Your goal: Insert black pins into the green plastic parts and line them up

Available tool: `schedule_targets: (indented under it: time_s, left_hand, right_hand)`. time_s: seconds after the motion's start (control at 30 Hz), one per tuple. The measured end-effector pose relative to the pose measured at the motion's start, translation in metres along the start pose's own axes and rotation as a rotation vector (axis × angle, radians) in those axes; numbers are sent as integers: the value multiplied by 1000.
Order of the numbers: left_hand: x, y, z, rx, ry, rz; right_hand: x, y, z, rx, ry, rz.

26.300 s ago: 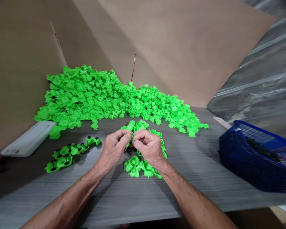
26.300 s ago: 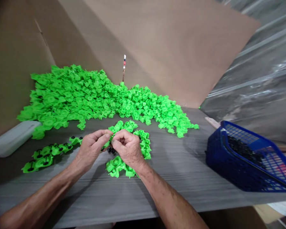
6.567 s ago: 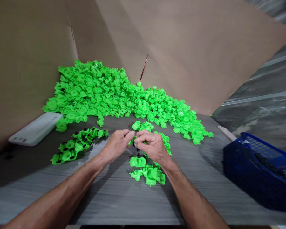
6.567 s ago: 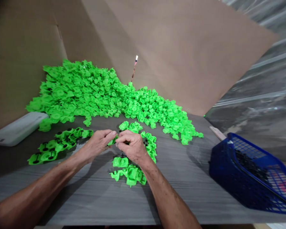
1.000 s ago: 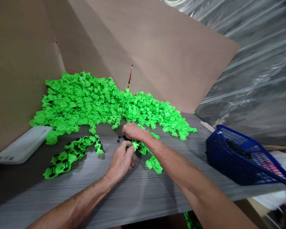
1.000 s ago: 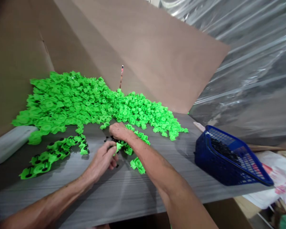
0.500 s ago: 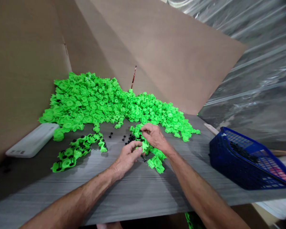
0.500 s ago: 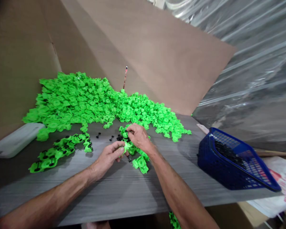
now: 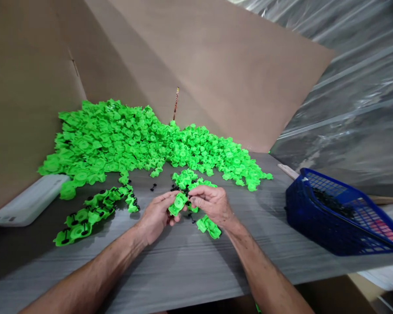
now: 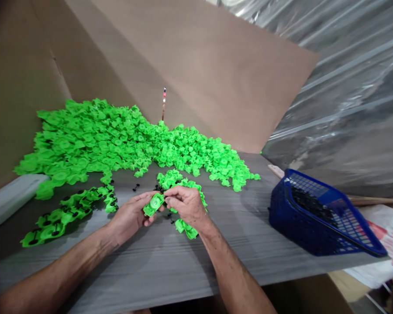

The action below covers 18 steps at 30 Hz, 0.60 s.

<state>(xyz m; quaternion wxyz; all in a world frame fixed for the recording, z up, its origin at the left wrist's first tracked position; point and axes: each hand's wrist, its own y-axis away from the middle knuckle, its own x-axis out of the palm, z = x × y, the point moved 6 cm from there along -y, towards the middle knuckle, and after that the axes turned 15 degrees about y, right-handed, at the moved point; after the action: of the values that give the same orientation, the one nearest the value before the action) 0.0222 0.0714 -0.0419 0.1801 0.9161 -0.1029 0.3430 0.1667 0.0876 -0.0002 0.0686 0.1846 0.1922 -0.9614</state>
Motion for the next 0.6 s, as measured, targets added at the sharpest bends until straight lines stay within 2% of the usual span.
schedule_targets:
  time_s: [0.17, 0.23, 0.4, 0.6]
  left_hand:
    - [0, 0, 0, -4, -36, -8]
    - [1, 1, -1, -4, -47, -19]
    - [2, 2, -1, -8, -83, -13]
    - [0, 1, 0, -14, -81, 17]
  right_hand:
    - [1, 4, 15, -223, 208, -70]
    - [4, 5, 18, -293, 254, -58]
    - [12, 7, 17, -301, 271, 21]
    - [15, 9, 23, -335, 259, 15]
